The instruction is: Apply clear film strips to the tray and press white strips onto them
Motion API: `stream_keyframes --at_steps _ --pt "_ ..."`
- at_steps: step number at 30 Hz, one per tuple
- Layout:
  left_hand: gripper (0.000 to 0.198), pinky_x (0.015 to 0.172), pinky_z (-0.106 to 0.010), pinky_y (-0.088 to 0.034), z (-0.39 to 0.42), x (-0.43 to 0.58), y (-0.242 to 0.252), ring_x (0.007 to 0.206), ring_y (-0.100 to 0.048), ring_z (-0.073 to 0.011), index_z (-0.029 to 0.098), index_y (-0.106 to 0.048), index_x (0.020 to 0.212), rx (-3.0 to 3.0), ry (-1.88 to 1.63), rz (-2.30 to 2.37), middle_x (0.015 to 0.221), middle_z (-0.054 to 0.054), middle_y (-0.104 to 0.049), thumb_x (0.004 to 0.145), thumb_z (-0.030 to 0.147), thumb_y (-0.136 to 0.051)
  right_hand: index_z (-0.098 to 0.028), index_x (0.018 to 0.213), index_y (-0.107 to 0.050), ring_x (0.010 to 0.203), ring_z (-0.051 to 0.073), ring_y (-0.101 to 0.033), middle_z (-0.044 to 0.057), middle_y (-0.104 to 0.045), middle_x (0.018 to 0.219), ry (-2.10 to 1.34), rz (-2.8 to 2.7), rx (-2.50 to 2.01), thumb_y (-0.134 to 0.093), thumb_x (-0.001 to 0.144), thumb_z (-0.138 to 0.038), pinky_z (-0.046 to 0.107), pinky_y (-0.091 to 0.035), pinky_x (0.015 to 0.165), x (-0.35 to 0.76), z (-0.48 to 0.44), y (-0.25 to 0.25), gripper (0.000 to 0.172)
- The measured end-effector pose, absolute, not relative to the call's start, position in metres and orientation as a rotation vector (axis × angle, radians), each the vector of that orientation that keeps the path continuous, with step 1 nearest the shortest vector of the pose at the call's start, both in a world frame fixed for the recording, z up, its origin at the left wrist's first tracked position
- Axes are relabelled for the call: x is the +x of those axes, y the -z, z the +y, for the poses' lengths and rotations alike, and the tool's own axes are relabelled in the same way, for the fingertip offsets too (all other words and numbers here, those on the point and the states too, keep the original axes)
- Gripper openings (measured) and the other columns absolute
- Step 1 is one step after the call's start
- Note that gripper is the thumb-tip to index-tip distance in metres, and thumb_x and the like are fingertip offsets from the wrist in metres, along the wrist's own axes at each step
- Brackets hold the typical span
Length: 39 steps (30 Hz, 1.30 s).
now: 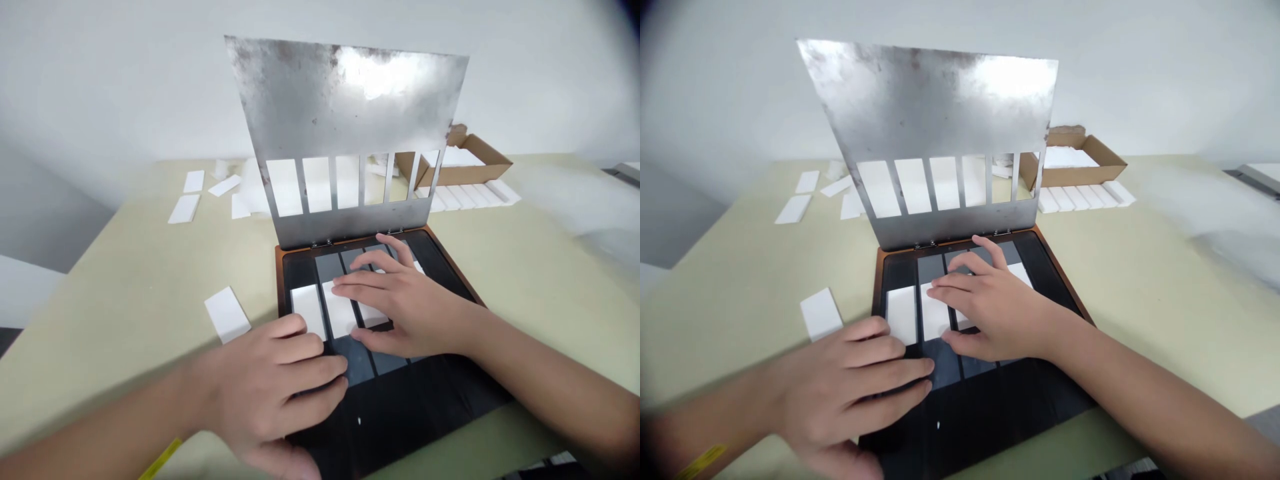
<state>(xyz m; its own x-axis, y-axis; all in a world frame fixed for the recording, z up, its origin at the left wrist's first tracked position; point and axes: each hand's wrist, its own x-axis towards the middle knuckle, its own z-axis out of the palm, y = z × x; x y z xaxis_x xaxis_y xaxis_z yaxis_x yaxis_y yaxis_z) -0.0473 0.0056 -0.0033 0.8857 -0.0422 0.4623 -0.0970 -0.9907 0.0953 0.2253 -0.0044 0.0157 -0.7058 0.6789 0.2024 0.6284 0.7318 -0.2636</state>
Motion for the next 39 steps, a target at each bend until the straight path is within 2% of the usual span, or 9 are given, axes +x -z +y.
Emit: stream_keyframes --at_steps 7,15,20,22,25,27,31,39 --pt "0.060 0.067 -0.042 -0.041 0.006 -0.047 0.003 0.078 -0.063 -0.0231 0.012 -0.076 0.112 2.936 -0.744 -0.110 0.111 -0.011 -0.079 0.106 0.063 -0.046 -0.023 0.126 -0.072 0.133 0.033 -0.054 0.005 -0.072 0.139 -0.235 -2.667 -1.018 -0.065 0.098 -0.042 0.068 -0.006 0.129 0.224 -0.005 -0.018 0.035" --pt "0.063 0.072 -0.041 -0.041 0.004 -0.047 0.001 0.084 -0.063 -0.0246 0.013 -0.074 0.121 2.929 -0.741 -0.061 0.108 -0.011 -0.078 0.103 0.068 -0.051 -0.021 0.135 -0.069 0.133 0.033 -0.054 0.006 -0.070 0.143 -0.284 -2.668 -1.006 -0.063 0.099 -0.048 0.068 -0.007 0.128 0.226 -0.007 -0.021 0.046" --pt "0.065 0.073 -0.042 -0.040 0.009 -0.049 0.007 0.083 -0.060 -0.0247 0.010 -0.074 0.123 3.026 -0.825 -0.016 0.108 -0.011 -0.076 0.103 0.068 -0.050 -0.019 0.139 -0.068 0.133 0.033 -0.053 0.007 -0.068 0.145 -0.329 -2.686 -1.007 -0.055 0.102 -0.036 0.068 -0.009 0.127 0.226 -0.009 -0.025 0.043" --pt "0.067 0.074 -0.043 -0.040 0.011 -0.051 0.008 0.084 -0.059 -0.0252 0.010 -0.073 0.123 3.063 -0.860 0.042 0.108 -0.011 -0.074 0.103 0.069 -0.050 -0.017 0.141 -0.066 0.134 0.034 -0.053 0.008 -0.067 0.146 -0.330 -2.691 -0.996 -0.059 0.101 -0.044 0.067 -0.007 0.128 0.227 -0.009 -0.024 0.049" --pt "0.070 0.071 -0.041 -0.041 0.011 -0.053 0.007 0.082 -0.060 -0.0239 0.011 -0.074 0.123 3.031 -0.907 -0.017 0.102 -0.009 -0.071 0.096 0.074 -0.057 -0.015 0.144 -0.063 0.134 0.035 -0.052 0.011 -0.066 0.147 -0.297 -2.694 -0.963 -0.066 0.093 -0.068 0.067 -0.004 0.128 0.228 -0.009 -0.020 0.073" --pt "0.071 0.066 -0.039 -0.041 0.009 -0.053 0.005 0.076 -0.059 -0.0213 0.013 -0.075 0.121 2.997 -0.965 -0.151 0.096 -0.007 -0.069 0.092 0.076 -0.062 -0.014 0.144 -0.063 0.133 0.036 -0.053 0.013 -0.066 0.147 -0.265 -2.701 -0.951 -0.066 0.090 -0.075 0.067 -0.004 0.128 0.228 -0.008 -0.017 0.081" --pt "0.071 0.064 -0.039 -0.043 0.004 -0.050 0.002 0.075 -0.061 -0.0202 0.012 -0.076 0.117 2.995 -0.863 -0.190 0.095 -0.006 -0.070 0.088 0.077 -0.068 -0.016 0.140 -0.065 0.131 0.034 -0.054 0.013 -0.068 0.143 -0.233 -2.689 -0.960 -0.067 0.091 -0.072 0.068 -0.010 0.128 0.227 -0.007 -0.015 0.074" --pt "0.065 0.070 -0.039 -0.043 0.005 -0.048 0.000 0.081 -0.062 -0.0219 0.011 -0.074 0.120 2.981 -0.788 -0.120 0.097 -0.008 -0.074 0.097 0.070 -0.061 -0.017 0.131 -0.070 0.128 0.032 -0.055 0.008 -0.070 0.141 -0.217 -2.695 -1.012 -0.065 0.101 -0.053 0.066 -0.011 0.128 0.225 -0.005 -0.016 0.047"
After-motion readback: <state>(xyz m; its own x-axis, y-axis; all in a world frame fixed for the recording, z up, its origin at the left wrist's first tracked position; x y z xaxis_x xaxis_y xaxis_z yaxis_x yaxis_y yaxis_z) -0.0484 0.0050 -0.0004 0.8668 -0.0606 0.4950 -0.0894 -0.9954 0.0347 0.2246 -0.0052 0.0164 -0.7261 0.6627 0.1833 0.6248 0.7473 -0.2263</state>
